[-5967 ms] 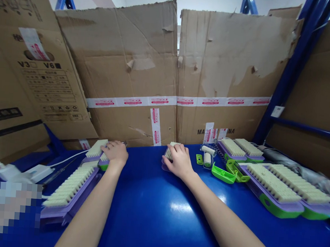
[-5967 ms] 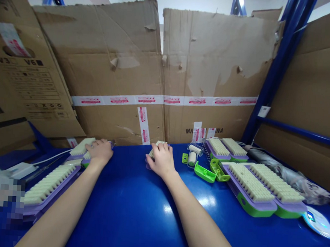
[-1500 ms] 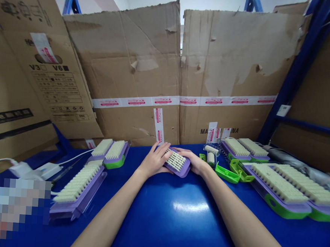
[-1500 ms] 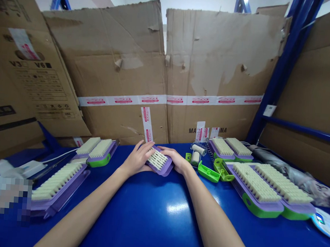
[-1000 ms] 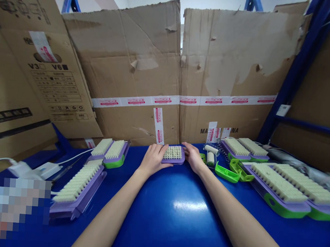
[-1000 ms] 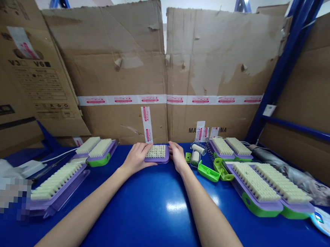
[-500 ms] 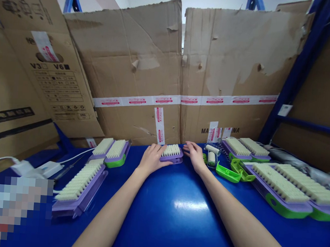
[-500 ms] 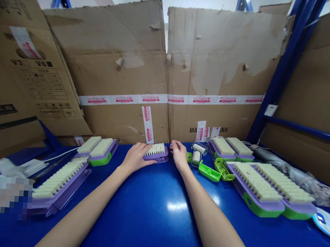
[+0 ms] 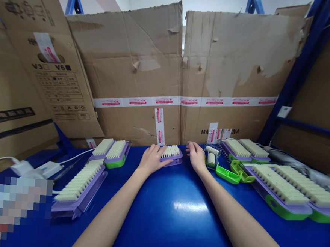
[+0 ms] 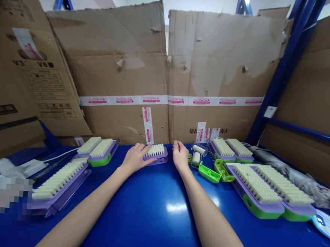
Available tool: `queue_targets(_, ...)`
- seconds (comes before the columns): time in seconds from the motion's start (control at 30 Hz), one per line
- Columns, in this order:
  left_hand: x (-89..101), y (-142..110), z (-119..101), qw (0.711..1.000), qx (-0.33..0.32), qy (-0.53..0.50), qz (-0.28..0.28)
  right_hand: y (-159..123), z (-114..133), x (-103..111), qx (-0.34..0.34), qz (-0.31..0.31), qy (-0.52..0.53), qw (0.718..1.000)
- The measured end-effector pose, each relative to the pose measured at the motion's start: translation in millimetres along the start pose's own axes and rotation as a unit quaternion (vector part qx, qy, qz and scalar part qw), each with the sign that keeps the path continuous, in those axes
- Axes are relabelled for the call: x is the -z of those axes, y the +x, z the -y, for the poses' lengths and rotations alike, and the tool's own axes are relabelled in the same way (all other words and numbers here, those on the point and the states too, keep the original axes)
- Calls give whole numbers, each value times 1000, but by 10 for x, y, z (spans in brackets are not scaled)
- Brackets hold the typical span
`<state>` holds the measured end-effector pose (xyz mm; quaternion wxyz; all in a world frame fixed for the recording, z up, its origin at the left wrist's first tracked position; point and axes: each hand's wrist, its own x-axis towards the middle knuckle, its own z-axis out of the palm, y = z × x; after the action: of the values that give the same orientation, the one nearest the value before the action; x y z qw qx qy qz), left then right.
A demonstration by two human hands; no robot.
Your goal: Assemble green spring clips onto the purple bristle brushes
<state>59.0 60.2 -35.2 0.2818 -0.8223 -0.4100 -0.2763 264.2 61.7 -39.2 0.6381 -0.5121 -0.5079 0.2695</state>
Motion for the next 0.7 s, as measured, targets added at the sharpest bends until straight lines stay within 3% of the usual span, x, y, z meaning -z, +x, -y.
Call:
queue_targets(0.2, 48, 3, -41, 997, 42, 12, 63, -17, 9, -5, 146, -39, -242, 958)
queue_targets(0.3, 88, 15, -65, 991, 98, 28, 88, -29, 15, -4, 143, -52, -341, 928)
queue_targets(0.43, 116, 35, -74, 977, 154, 37, 140, -82, 71, -16, 68, -28, -451, 889)
queue_targets(0.57, 113, 41, -74, 975, 161, 39, 146, -104, 83, -53, 13, 1, -449, 893)
queue_targets(0.7, 105, 37, -73, 976, 159, 41, 141, -85, 29, -82, 51, 31, -390, 919)
